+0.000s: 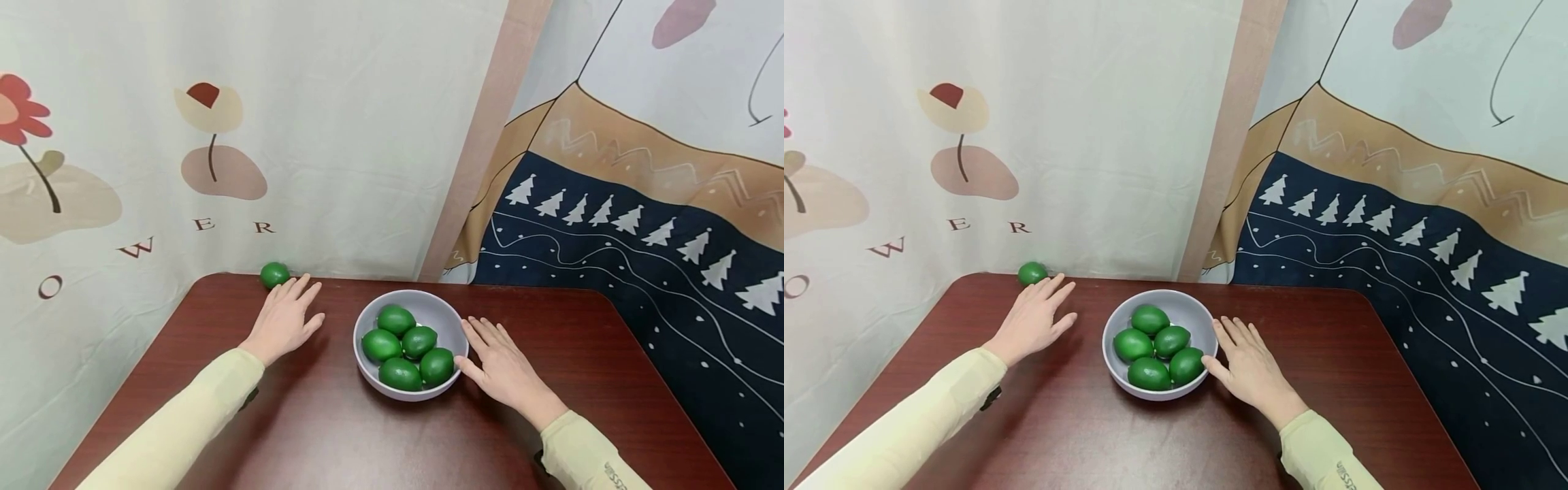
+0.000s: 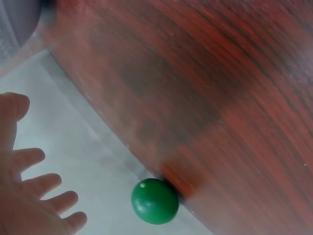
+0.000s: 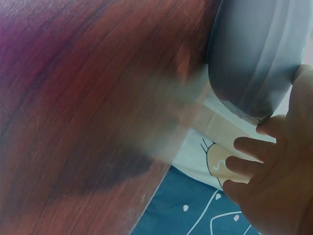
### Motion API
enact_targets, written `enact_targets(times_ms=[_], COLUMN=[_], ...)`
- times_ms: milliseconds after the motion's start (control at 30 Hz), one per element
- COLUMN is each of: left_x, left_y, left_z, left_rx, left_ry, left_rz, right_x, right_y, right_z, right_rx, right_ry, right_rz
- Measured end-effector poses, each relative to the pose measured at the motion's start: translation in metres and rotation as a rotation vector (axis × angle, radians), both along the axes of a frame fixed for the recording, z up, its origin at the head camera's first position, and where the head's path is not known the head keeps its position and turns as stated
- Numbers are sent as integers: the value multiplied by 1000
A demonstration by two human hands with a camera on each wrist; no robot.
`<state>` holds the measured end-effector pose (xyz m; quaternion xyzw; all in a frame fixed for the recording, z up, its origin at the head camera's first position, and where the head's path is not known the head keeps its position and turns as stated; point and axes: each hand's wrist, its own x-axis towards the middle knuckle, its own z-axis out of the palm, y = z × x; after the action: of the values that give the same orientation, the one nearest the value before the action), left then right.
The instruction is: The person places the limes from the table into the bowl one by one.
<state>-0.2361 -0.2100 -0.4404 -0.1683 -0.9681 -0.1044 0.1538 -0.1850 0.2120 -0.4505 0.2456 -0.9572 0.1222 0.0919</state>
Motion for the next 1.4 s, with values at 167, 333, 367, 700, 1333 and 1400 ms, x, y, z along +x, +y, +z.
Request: enact_targets(times_ms=[167, 333, 367, 700, 1333, 1400], left_x=[-4, -8, -9, -13, -25, -27], left_y=[-8, -16, -17, -27, -43, -44], left_z=[-2, -5, -5, -6, -10, -9], left_rx=[-13, -19, -20, -8, 29, 38], left_ry=[-22, -46, -51, -108, -156, -160], left_rz=[28, 60, 65, 113, 176, 185], right_x=[0, -1, -1, -1, 0, 0], right_y=[0, 1, 1, 1, 1, 1], right_z=[1, 2, 2, 1, -1, -1], right_rx=[2, 2, 1, 0, -6, -4], right_ry=[-21, -24, -24, -20, -29, -30], right_rz=[-9, -14, -14, -17, -21, -21])
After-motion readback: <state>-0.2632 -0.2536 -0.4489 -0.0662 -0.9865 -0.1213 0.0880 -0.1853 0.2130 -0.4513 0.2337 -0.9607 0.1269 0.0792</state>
